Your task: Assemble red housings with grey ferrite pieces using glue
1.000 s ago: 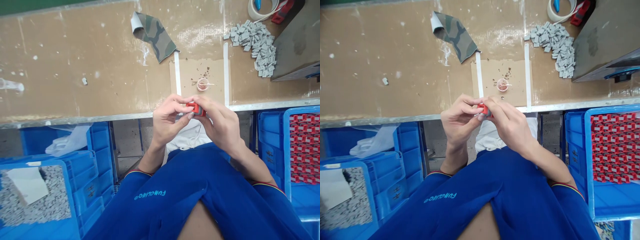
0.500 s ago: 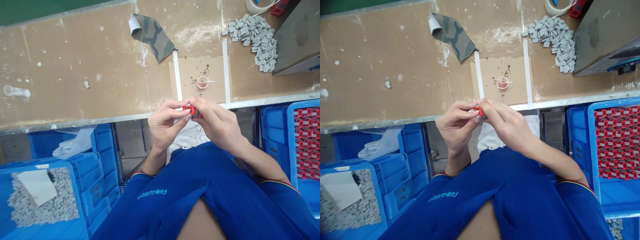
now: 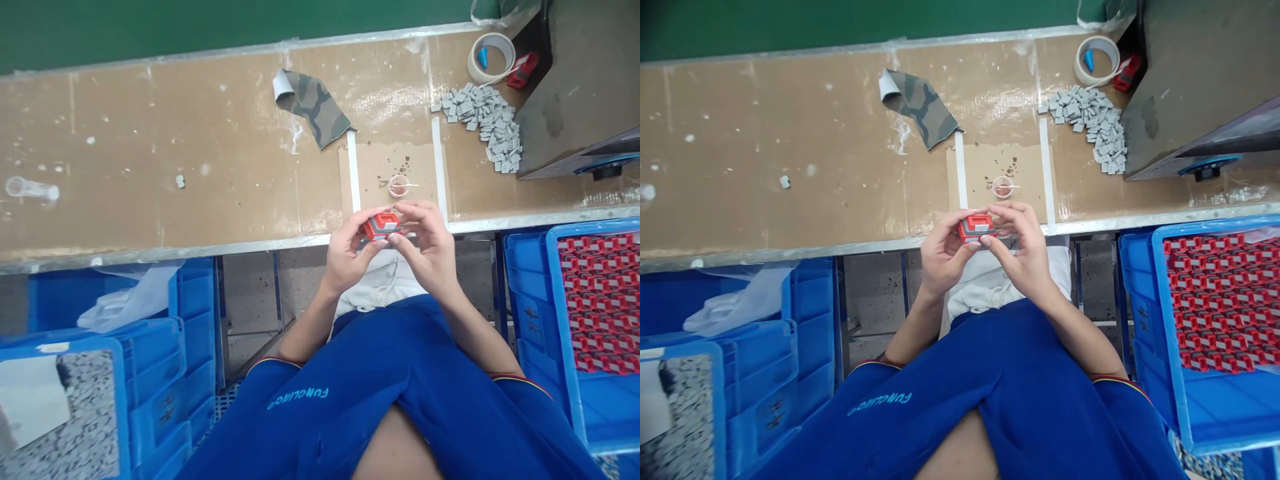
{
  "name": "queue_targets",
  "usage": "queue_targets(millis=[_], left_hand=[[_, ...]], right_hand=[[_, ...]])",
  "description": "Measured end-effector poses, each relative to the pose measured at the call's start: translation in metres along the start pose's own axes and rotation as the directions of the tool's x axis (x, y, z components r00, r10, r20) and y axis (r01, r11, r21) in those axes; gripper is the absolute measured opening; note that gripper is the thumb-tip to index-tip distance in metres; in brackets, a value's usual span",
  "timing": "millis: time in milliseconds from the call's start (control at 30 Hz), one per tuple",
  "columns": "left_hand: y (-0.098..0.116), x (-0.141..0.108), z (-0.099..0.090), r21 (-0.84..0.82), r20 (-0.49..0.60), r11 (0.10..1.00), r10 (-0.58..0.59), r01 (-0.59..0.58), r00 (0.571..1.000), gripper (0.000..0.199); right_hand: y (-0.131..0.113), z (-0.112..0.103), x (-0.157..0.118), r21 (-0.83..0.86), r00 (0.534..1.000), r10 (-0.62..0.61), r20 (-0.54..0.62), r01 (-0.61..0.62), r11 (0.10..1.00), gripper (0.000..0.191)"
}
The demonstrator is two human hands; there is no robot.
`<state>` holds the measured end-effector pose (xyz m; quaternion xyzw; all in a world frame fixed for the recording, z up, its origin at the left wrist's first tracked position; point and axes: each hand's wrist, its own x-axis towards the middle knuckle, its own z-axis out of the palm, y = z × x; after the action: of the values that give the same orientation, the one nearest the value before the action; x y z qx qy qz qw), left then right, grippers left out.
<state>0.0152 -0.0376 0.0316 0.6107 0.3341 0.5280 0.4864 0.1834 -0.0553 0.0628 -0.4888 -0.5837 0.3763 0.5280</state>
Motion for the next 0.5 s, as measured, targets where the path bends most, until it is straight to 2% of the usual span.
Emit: queue_targets(millis=[67,133,233,300,400,500], left_hand=[[-0.001,0.000,-0.002,-0.008,0.013,1.000,-0.022,0.022,1.000,0.047],[-0.001,0.002,-0.005,-0.030,0.018,0.999,-0.035,0.036,0.999,0.048],[-0.001,0.004,-0.008,-0.090,0.020,0.993,-0.077,0.078,0.997,0.046],[0.001,0.005,-0.006,-0.158,0.010,0.977,-0.144,0.144,0.990,0.045],[0.005,0.005,0.001,-0.332,0.005,0.909,-0.267,0.253,0.964,0.048],[0.011,0.005,0.011,-0.488,0.017,0.820,-0.335,0.301,0.942,0.043]], right_hand=[[-0.006,-0.007,0.002,-0.143,0.989,-0.144,-0.034,0.138,0.980,0.025],[-0.013,-0.013,0.006,-0.223,0.976,-0.219,0.008,0.216,0.951,0.018],[-0.018,-0.018,0.012,-0.238,0.974,-0.206,0.091,0.222,0.946,0.013],[-0.018,-0.019,0.014,-0.213,0.976,-0.186,0.114,0.207,0.955,0.011],[-0.016,-0.016,0.011,-0.185,0.981,-0.153,0.116,0.172,0.968,0.023],[-0.013,-0.011,0.003,-0.218,0.983,-0.148,0.111,0.169,0.961,0.038]])
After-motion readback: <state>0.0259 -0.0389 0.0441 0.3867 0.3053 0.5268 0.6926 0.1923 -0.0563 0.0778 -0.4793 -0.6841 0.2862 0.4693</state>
